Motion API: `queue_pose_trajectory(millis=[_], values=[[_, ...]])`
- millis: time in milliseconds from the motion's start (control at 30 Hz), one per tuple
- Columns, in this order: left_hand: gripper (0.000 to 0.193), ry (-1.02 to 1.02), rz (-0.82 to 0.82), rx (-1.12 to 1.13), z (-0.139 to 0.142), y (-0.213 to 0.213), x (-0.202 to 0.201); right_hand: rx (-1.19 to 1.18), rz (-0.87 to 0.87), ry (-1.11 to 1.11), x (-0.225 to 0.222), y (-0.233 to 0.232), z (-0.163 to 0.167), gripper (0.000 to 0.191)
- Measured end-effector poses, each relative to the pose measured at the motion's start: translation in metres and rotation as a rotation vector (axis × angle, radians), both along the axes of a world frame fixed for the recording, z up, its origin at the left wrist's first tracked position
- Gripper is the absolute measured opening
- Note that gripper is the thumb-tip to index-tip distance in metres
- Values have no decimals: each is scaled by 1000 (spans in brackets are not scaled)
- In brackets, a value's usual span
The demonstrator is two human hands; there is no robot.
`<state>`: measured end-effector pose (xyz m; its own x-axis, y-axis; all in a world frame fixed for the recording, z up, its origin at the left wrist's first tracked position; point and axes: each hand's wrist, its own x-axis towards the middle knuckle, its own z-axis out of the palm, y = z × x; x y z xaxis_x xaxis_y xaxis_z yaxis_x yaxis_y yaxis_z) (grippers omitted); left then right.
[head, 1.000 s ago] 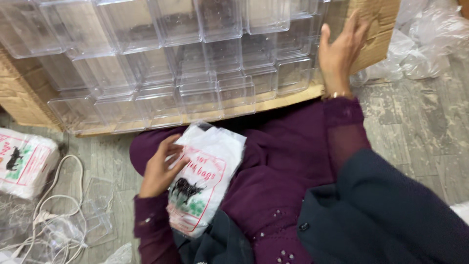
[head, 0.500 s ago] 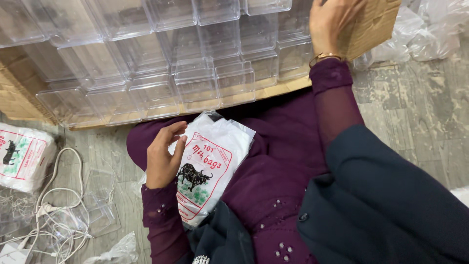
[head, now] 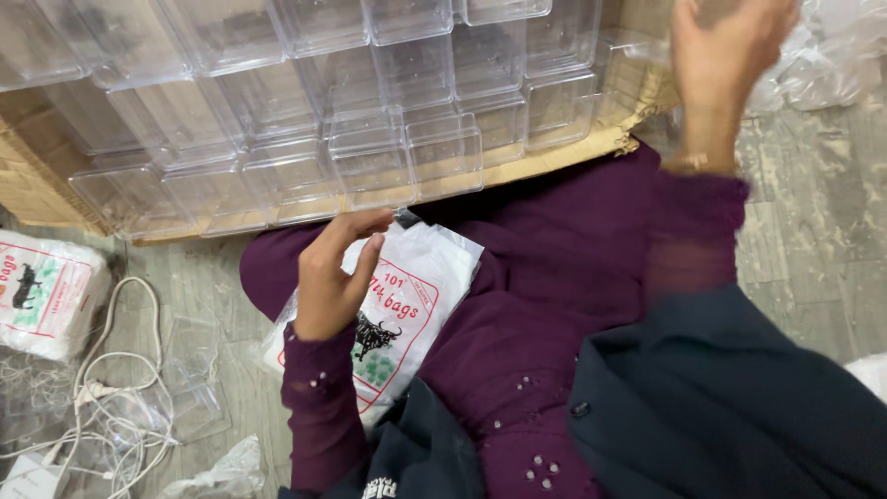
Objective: The person sits on the floor and packs small clear plastic boxes into thin plastic bags, opening each bag, inserting a box, and gathering and tying the bag closed, repeating this for several bags.
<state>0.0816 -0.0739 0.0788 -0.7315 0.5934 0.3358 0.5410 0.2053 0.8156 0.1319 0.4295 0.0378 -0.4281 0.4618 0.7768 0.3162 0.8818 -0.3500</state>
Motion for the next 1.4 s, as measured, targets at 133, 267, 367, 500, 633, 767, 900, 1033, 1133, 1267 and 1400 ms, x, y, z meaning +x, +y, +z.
queue_pose_trajectory(millis=[133, 267, 367, 500, 633, 767, 900, 1033, 1133, 1267, 1400], values=[[27, -322, -193, 196, -28, 44, 2, -589, 211, 90, 52, -52, 18, 53], [57, -918, -418, 477, -59, 113, -7, -1596, 971, 224, 70, -132, 11, 67], [70, -1208, -510, 593, -67, 135, -2, -1803, 1008, 116, 67, -186, 7, 71], [70, -1337, -383, 594, -64, 129, 6, -952, 848, -211, 74, -217, 14, 73], [64, -1235, -276, 478, -57, 119, 13, -396, 1037, -448, 79, -211, 27, 92], [61, -1152, -247, 366, -52, 121, 14, -576, 1063, -486, 81, -206, 35, 119], [63, -1223, -173, 372, -47, 117, 13, -546, 1034, -472, 87, -198, 42, 124], [66, -1232, -212, 362, -45, 115, 14, -696, 1093, -381, 89, -196, 42, 123], [66, -1209, -253, 369, -44, 120, 18, -621, 1078, -419, 87, -199, 39, 122], [66, -1181, -273, 380, -44, 123, 21, -538, 1040, -470, 84, -203, 37, 121], [64, -1188, -283, 397, -44, 124, 23, -485, 1034, -492, 85, -202, 39, 121]])
